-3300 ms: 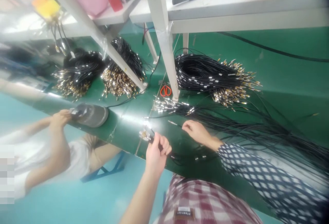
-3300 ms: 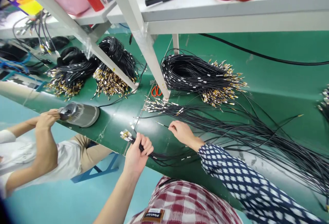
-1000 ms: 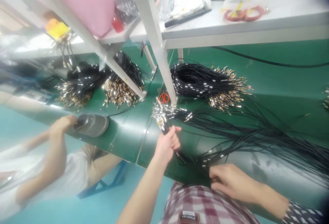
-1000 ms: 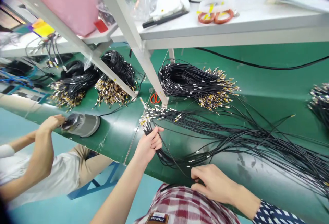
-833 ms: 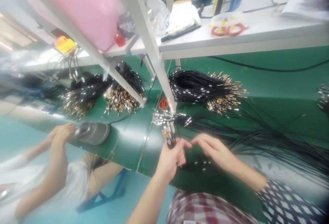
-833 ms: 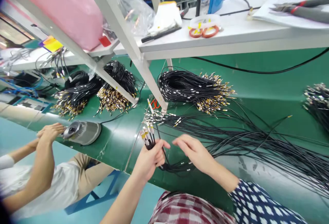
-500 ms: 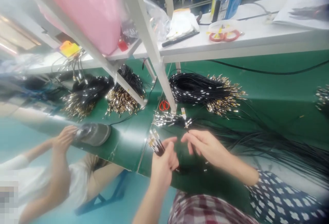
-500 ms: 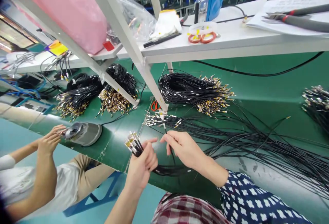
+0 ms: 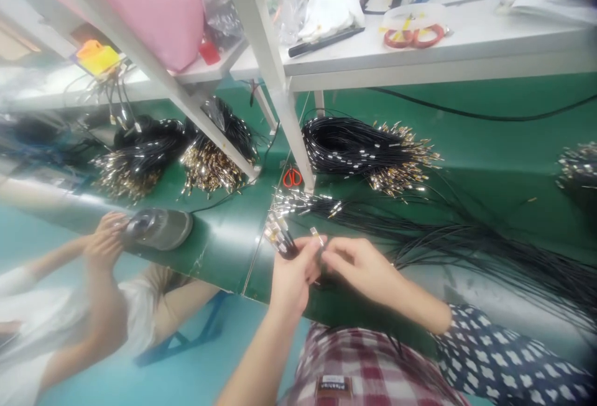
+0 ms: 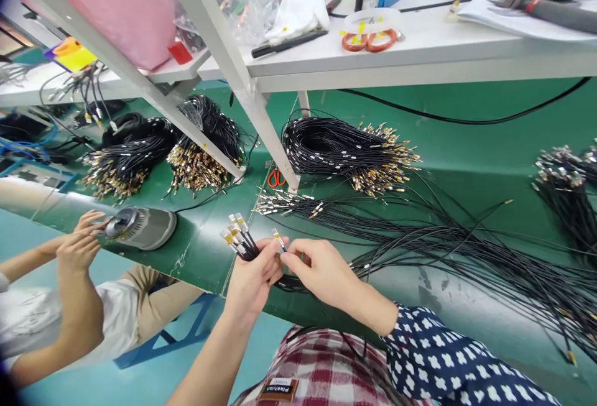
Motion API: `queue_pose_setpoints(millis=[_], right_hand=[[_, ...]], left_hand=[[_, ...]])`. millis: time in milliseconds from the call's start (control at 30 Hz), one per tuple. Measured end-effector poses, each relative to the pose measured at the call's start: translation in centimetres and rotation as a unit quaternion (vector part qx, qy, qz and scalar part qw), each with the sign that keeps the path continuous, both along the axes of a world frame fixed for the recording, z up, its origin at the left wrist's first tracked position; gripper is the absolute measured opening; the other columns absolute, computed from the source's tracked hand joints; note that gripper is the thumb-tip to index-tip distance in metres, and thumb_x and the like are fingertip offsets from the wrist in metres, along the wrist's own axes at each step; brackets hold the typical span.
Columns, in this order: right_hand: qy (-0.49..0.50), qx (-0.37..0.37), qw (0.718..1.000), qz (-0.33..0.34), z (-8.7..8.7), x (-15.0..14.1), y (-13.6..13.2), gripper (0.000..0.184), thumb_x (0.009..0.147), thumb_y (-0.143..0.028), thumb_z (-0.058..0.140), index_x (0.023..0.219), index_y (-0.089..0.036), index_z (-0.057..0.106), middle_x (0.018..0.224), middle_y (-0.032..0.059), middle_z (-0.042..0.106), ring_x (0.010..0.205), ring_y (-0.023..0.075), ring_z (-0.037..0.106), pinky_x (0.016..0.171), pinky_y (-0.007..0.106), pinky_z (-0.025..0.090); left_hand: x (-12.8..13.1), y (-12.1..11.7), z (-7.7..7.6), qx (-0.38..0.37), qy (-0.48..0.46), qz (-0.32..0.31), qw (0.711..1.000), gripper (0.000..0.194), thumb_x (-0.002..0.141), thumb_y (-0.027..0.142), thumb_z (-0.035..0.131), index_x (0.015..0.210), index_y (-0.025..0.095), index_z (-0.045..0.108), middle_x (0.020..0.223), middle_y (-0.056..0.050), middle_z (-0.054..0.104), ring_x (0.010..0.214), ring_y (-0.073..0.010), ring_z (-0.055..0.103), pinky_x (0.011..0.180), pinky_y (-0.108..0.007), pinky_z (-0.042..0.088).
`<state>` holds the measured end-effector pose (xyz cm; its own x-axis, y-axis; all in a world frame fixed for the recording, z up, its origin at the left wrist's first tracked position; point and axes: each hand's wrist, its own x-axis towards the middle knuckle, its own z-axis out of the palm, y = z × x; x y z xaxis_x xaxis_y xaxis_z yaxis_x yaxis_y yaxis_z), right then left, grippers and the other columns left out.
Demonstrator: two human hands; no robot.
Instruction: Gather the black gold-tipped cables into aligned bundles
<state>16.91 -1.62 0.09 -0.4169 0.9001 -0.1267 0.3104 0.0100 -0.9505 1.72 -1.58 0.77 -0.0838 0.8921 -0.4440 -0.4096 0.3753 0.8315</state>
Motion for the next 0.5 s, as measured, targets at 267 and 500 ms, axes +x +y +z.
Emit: queue_pose_setpoints(millis=[267,500], right_hand=[[-0.019,-0.051,0.998,0.035,-1.5,1.0,-2.1,0.029,0.095,-0.035,0.041,0.075,-0.020,0.056,0.056,-0.0041,0.058,0.054,0.0102,0.051,0.056,0.022,0.037],[-0.103,-0.016,0.991,0.079,-1.8,0.3,-1.7,0.032,0.093,-0.033,0.042,0.067,-0.020,0.055,0.058,-0.0030,0.060,0.054,0.0098,0.051,0.055,0.022,0.035]], left_hand=[[-0.4,0.0,-0.8,-0.012,-0.038,-0.017,0.999,0.050,0.065,0.041,0.083,0.102,0.010,0.069,0.044,0.013,0.024,0.040,-0.0020,0.019,0.040,-0.018,0.016],[-1.0,-0.3,-2.1,-0.033,-0.015,-0.034,0.999,0.047,0.068,0.053,0.077,0.074,0.007,0.069,0.043,0.011,0.021,0.039,-0.0021,0.020,0.040,-0.019,0.019]])
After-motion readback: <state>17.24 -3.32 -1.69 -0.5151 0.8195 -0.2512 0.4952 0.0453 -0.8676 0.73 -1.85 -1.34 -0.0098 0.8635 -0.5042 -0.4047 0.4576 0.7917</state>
